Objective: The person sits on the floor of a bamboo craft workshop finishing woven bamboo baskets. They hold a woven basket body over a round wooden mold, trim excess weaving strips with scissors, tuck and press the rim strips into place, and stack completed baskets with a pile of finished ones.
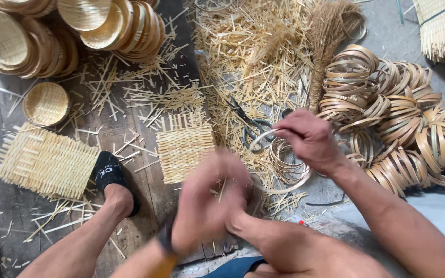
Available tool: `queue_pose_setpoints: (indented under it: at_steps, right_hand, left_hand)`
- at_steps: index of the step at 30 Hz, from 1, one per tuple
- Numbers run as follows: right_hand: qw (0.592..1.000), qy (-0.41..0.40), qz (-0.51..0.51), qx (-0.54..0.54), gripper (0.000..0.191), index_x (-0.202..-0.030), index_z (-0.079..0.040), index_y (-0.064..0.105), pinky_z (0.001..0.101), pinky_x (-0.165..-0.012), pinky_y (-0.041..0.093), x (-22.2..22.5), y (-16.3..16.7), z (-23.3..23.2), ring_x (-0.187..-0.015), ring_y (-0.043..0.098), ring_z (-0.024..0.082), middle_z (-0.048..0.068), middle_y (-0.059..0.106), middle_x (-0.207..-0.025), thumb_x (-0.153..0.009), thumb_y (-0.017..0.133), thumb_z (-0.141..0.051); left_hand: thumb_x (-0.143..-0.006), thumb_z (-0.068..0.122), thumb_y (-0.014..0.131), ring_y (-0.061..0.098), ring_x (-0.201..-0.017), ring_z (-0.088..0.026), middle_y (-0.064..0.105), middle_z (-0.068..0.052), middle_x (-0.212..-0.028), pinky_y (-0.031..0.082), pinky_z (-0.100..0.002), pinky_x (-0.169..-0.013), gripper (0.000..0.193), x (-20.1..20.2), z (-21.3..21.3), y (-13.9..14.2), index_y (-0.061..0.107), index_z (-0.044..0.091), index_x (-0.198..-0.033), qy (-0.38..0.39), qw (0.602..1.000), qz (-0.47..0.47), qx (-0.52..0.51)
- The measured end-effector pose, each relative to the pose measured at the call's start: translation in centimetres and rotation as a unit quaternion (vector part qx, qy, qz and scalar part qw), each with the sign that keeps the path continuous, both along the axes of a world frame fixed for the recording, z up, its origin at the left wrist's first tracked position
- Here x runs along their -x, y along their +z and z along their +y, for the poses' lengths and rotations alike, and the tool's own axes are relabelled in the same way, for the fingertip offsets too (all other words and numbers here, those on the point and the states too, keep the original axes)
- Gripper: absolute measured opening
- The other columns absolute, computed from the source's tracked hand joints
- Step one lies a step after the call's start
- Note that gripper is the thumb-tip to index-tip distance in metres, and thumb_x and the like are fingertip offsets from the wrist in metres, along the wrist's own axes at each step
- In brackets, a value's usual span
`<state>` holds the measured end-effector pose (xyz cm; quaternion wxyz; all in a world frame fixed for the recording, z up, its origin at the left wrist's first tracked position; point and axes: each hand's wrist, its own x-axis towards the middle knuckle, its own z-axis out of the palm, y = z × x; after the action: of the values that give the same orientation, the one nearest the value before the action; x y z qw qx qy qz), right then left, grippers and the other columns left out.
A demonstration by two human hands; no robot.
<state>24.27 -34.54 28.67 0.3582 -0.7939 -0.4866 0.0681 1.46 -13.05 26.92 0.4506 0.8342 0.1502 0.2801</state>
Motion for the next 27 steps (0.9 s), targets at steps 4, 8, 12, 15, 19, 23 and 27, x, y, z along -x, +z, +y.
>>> queue_pose_setpoints:
  at_steps: [4, 8, 12, 15, 19, 23, 27]
  right_hand:
    - [0.987, 0.147, -0.048, -0.041, 0.016, -0.100, -0.003, 0.074, 0.0327, -0.070, 0.056, 4.3, 3.2, 6.9, -0.084, 0.067, 0.022, 0.008, 0.069, -0.094, -0.086, 0.079, -0.010]
    - [0.954, 0.201, -0.220, -0.039, 0.018, -0.096, -0.004, 0.073, 0.0358, -0.065, 0.054, 6.5, 3.2, 11.6, -0.080, 0.064, 0.023, 0.006, 0.066, -0.088, -0.079, 0.077, -0.008]
    - [0.955, 0.181, -0.233, -0.003, 0.019, -0.094, -0.003, 0.071, 0.0352, -0.061, 0.052, 8.3, 0.8, 13.4, -0.074, 0.061, 0.022, 0.007, 0.060, -0.079, -0.077, 0.078, -0.008]
    - [0.968, 0.159, -0.192, 0.022, 0.014, -0.094, -0.005, 0.072, 0.0330, -0.060, 0.054, 9.0, -1.1, 14.3, -0.073, 0.062, 0.020, 0.007, 0.060, -0.078, -0.082, 0.078, -0.009]
    - [0.998, 0.052, 0.026, 0.032, 0.026, -0.103, -0.003, 0.072, 0.0324, -0.065, 0.059, 6.7, -1.9, 15.5, -0.076, 0.067, 0.018, 0.007, 0.068, -0.088, -0.087, 0.077, -0.023]
    - [0.756, -0.085, 0.636, -0.129, 0.047, -0.099, 0.000, 0.073, 0.0393, -0.073, 0.065, 4.8, -2.9, 14.6, -0.077, 0.073, 0.022, 0.011, 0.073, -0.086, -0.093, 0.058, -0.044]
    - [0.677, -0.036, 0.708, -0.196, 0.036, -0.095, 0.001, 0.070, 0.0331, -0.063, 0.053, 6.2, -6.7, 14.2, -0.068, 0.060, 0.019, 0.006, 0.060, -0.072, -0.101, 0.065, -0.033]
  left_hand:
    - [-0.085, 0.068, 0.053, 0.055, -0.060, -0.010, 0.061, 0.001, -0.072, 0.044, -0.027, -0.049, 0.055, -6.9, 2.4, 0.2, 0.074, 0.019, -0.096, -0.145, 0.799, 0.172, 0.558]
    - [-0.088, 0.089, 0.033, 0.031, -0.041, -0.008, 0.033, 0.008, -0.050, 0.017, -0.025, -0.038, 0.075, -6.1, 3.5, -1.6, 0.034, 0.023, -0.052, -0.120, 0.666, 0.230, 0.699]
    - [-0.084, 0.090, 0.031, 0.022, -0.039, -0.008, 0.026, 0.009, -0.048, 0.012, -0.028, -0.039, 0.074, -4.3, 3.5, -2.9, 0.027, 0.024, -0.051, -0.010, 0.673, 0.217, 0.707]
    - [-0.087, 0.088, 0.031, 0.024, -0.039, -0.008, 0.028, 0.008, -0.048, 0.015, -0.027, -0.039, 0.073, -3.7, 4.2, -4.2, 0.028, 0.023, -0.052, 0.023, 0.671, 0.208, 0.711]
    - [-0.099, 0.065, 0.054, 0.027, -0.042, -0.008, 0.035, 0.009, -0.053, 0.020, -0.026, -0.038, 0.057, -3.3, 6.2, -6.1, 0.049, 0.021, -0.063, -0.076, 0.667, 0.088, 0.736]
    - [-0.101, 0.045, 0.058, 0.039, -0.053, -0.008, 0.045, 0.006, -0.060, 0.034, -0.026, -0.051, 0.038, -2.4, 8.9, -6.9, 0.073, 0.011, -0.098, 0.038, 0.655, -0.165, 0.737]
    - [-0.097, 0.031, 0.063, 0.047, -0.053, -0.010, 0.055, 0.001, -0.062, 0.040, -0.027, -0.050, 0.025, -1.7, 11.1, -7.0, 0.064, 0.008, -0.087, -0.022, 0.656, -0.121, 0.745]
